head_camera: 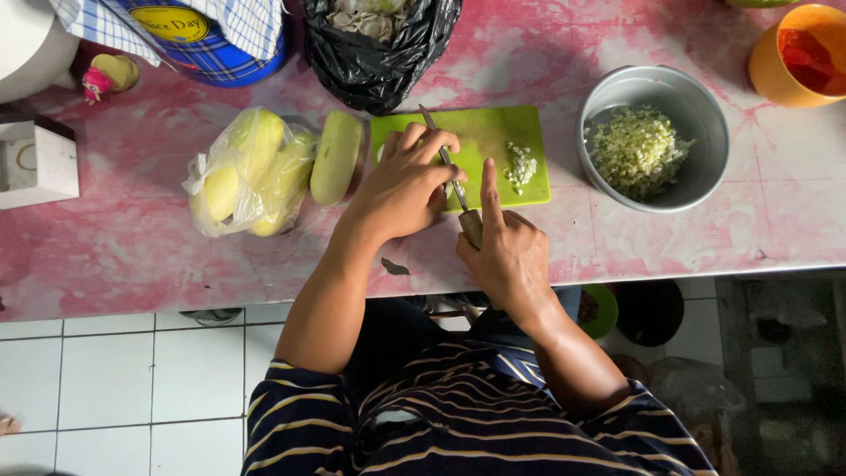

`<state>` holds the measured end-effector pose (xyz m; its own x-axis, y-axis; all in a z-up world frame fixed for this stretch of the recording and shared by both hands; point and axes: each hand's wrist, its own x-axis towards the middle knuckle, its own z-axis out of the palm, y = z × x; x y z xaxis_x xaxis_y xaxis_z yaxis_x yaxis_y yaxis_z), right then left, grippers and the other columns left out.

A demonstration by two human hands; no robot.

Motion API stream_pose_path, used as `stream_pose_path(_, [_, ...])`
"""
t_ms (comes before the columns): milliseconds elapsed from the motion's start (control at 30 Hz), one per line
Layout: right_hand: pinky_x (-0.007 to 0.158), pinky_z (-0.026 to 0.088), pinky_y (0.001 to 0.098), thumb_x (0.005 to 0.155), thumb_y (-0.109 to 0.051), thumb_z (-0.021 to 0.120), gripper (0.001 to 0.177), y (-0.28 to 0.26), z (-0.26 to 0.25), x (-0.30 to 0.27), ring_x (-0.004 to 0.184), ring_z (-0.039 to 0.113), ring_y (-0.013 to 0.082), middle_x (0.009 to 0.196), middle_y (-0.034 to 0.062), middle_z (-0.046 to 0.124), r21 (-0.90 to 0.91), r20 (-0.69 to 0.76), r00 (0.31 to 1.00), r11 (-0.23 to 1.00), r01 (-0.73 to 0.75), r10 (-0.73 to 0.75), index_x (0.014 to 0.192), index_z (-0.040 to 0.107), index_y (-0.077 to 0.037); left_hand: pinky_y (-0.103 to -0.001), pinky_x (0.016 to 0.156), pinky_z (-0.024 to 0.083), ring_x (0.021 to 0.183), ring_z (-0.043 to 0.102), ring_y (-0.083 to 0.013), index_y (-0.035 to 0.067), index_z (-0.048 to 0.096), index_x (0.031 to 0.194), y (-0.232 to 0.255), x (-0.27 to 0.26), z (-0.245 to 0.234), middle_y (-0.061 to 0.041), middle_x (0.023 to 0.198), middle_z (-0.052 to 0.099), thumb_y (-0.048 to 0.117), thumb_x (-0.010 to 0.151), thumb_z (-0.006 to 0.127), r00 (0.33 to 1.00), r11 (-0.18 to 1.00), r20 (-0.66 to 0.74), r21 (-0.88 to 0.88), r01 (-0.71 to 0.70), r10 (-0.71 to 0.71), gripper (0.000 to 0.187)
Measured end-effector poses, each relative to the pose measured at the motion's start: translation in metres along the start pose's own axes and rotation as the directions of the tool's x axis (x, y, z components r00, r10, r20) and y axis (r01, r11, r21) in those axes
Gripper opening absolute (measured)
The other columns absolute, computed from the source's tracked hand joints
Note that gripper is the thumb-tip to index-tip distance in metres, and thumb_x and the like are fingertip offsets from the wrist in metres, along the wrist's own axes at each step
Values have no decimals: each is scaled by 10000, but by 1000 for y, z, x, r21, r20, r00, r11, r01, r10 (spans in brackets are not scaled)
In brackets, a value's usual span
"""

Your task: The person slices a vegetable into small pieces using a kitchen knife on a green cutting board and moves the pieces into a bowl.

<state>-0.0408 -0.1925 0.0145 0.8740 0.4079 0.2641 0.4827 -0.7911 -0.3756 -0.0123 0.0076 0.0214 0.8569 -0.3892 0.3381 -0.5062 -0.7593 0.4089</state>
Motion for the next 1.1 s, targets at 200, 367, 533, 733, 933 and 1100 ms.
stream_pose_path(200, [598,534,422,807,-293,780,771,15,3,-4,650,686,301,791,113,711,-17,-37,999,1000,22,-23,1493,498,-80,-454,1039,424,1198,510,-314,118,640,1284,-11,1,12,-67,1224,586,73,820,729,982,999,-186,21,43,-38,474])
stream_pose_path(367, [619,535,413,808,-300,804,719,31,0,-9,651,683,286,735,101,685,40,14,995,995,-95,94,1458,552,-128,-457,1031,447,1161,526,-313,121,651,1237,-5,4,26,-58,1202,603,99,889,728,991,998,-118,2,58,-58,357])
stream_pose_path(533, [566,522,416,742,-237,805,1049,40,-11,-12,556,651,297,646,98,650,39,52,975,975,-218,216,1608,257,-12,-458,1024,440,1240,503,-304,135,711,1219,24,10,34,-36,1341,567,60,769,735,966,967,-113,132,-219,234,457])
stream_pose_path(733, [555,526,410,808,-190,800,1023,53,-24,-29,600,660,300,694,100,663,-45,-122,990,996,-78,72,1618,212,16,-487,1032,404,1236,453,-350,227,780,1182,44,21,40,-139,1460,448,119,728,778,979,971,28,130,-203,201,467])
stream_pose_path(933, [526,514,412,849,-222,817,974,62,-40,-51,561,661,286,667,99,674,-101,-50,991,987,-126,122,1613,242,-35,-498,1055,376,1230,443,-342,213,802,1150,39,42,38,-131,1378,461,112,678,760,985,983,20,55,-173,172,484])
stream_pose_path(1100, [539,524,399,796,-242,824,1022,65,-56,-70,613,683,285,699,91,687,-78,-54,991,989,-126,122,1609,250,-12,-466,1068,374,1223,439,-313,215,812,1162,29,55,45,-103,1378,457,46,787,704,989,988,-26,38,-147,148,425])
